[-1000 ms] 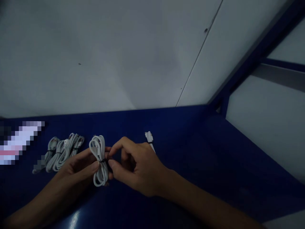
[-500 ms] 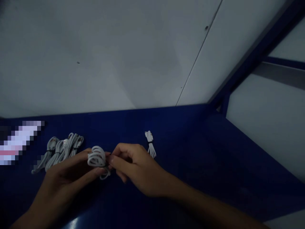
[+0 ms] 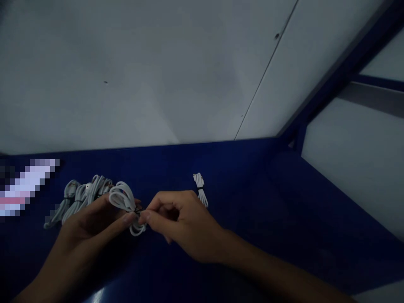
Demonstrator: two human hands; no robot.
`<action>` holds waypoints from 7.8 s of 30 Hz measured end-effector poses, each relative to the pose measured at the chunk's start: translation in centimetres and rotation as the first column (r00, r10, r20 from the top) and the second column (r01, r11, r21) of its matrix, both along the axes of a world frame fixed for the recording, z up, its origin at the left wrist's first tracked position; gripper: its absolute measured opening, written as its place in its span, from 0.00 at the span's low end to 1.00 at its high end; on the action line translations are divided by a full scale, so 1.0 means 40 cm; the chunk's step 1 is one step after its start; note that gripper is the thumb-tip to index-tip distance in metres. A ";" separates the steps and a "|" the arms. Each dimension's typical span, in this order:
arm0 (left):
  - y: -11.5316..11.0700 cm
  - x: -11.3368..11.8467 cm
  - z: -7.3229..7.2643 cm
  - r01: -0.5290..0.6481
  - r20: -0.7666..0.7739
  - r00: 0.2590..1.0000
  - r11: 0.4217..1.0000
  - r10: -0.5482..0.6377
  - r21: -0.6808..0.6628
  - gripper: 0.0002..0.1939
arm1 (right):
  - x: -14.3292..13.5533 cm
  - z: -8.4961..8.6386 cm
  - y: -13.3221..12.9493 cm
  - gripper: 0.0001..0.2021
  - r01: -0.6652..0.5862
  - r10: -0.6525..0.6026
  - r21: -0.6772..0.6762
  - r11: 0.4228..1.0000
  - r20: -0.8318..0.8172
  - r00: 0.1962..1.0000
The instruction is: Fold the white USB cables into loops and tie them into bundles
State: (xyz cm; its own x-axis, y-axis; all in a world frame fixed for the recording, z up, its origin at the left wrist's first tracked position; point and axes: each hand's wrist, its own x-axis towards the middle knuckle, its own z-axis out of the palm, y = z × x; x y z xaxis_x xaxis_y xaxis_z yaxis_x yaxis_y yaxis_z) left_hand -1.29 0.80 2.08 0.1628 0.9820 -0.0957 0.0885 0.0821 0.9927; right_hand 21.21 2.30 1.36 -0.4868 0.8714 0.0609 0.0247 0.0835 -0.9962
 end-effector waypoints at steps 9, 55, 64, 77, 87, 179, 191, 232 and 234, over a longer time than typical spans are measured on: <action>-0.009 0.004 0.007 0.034 -0.061 0.998 0.999 -0.034 0.004 0.06 | -0.003 -0.021 -0.007 0.07 -0.019 -0.075 0.477 0.879 0.177 0.981; -0.002 -0.003 -0.018 0.011 0.007 1.000 0.999 -0.011 -0.039 0.08 | -0.016 -0.011 -0.014 0.06 0.137 -0.137 0.005 0.991 -0.065 0.989; -0.007 -0.007 -0.016 0.013 -0.004 1.000 0.996 -0.014 -0.084 0.08 | -0.015 -0.044 -0.006 0.02 0.110 -0.338 0.816 0.567 0.109 0.935; -0.001 -0.015 -0.014 0.089 0.024 0.996 0.986 -0.086 -0.143 0.07 | -0.012 -0.049 -0.010 0.05 0.059 -0.418 0.861 0.505 0.184 0.890; 0.006 -0.009 -0.017 0.109 0.075 0.993 0.970 -0.095 -0.216 0.07 | -0.014 -0.006 0.006 0.06 0.203 -0.220 0.134 0.970 0.121 0.968; -0.011 -0.003 0.010 0.083 0.304 0.951 0.908 0.051 -0.410 0.20 | 0.008 0.004 0.022 0.15 -0.143 0.048 -0.423 0.895 -0.227 0.973; -0.013 -0.003 -0.010 0.153 0.333 0.943 0.905 -0.013 -0.397 0.17 | -0.032 -0.023 -0.015 0.08 -0.053 -0.014 -0.310 0.949 -0.210 0.978; 0.001 -0.023 0.018 0.306 0.489 0.872 0.801 -0.020 -0.515 0.22 | -0.005 -0.040 -0.015 0.09 -0.087 -0.338 0.794 0.602 0.352 0.873; -0.001 -0.027 0.014 0.338 0.491 0.869 0.792 -0.055 -0.509 0.22 | -0.005 -0.042 -0.009 0.10 -0.106 -0.281 0.819 0.563 0.311 0.908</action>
